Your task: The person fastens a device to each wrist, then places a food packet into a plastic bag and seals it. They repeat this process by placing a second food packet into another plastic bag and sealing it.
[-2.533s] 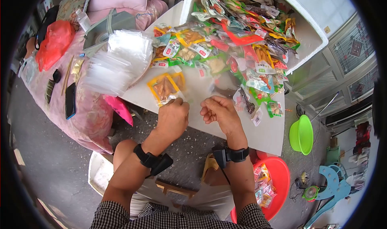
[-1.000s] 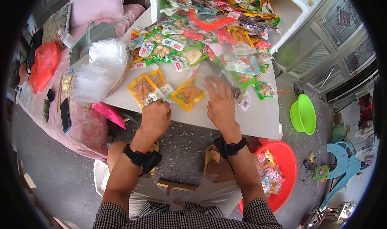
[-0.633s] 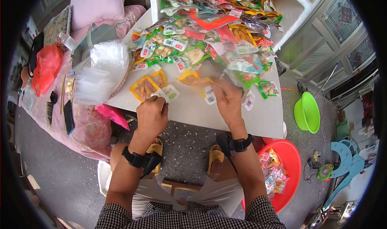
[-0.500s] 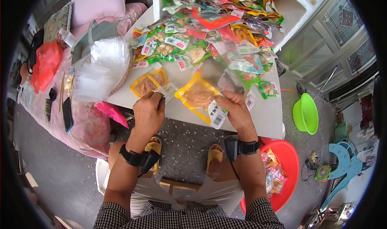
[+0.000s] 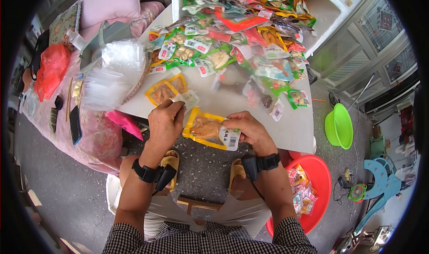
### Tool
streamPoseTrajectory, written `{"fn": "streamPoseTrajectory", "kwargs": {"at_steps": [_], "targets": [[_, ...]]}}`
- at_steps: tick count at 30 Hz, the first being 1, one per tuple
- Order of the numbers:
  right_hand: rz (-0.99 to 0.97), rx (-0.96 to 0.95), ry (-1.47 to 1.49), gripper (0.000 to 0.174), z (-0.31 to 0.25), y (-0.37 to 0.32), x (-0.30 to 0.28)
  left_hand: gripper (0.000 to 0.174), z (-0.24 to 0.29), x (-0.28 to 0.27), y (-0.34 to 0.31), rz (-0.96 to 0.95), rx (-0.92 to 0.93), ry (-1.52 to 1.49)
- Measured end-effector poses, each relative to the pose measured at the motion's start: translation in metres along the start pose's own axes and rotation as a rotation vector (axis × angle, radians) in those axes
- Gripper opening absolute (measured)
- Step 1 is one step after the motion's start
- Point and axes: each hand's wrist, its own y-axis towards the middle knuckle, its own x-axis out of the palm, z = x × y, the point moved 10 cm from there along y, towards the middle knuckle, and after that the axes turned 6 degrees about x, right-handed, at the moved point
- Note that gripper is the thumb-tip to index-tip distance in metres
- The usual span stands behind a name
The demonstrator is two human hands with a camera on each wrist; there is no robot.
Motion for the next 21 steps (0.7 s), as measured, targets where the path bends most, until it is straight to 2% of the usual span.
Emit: {"fn": "streamPoseTrajectory", "kwargs": {"at_steps": [8,11,14,21], "targets": [[-0.051,-0.03,0.008,0.023,-0.001,0.006,0.018,0.014,0.01,0.009,-0.003,-0.038,0.1,0.063],[0.04,-0.171,0.041,0.022,-0.013,0.004,0.02,0.017,0.02,0.006,-0.003,-0.049,0.179,0.154],[0.082,-0.261,-0.096,0.022,-0.021,0.007,0.018,0.019,0.024,0.004,-0.003,-0.032,0.217,0.233],[0.048,-0.235,0.169,0.019,-0.024,0.016,0.011,0.022,0.021,0.004,-0.005,-0.003,0.234,0.312]]}}
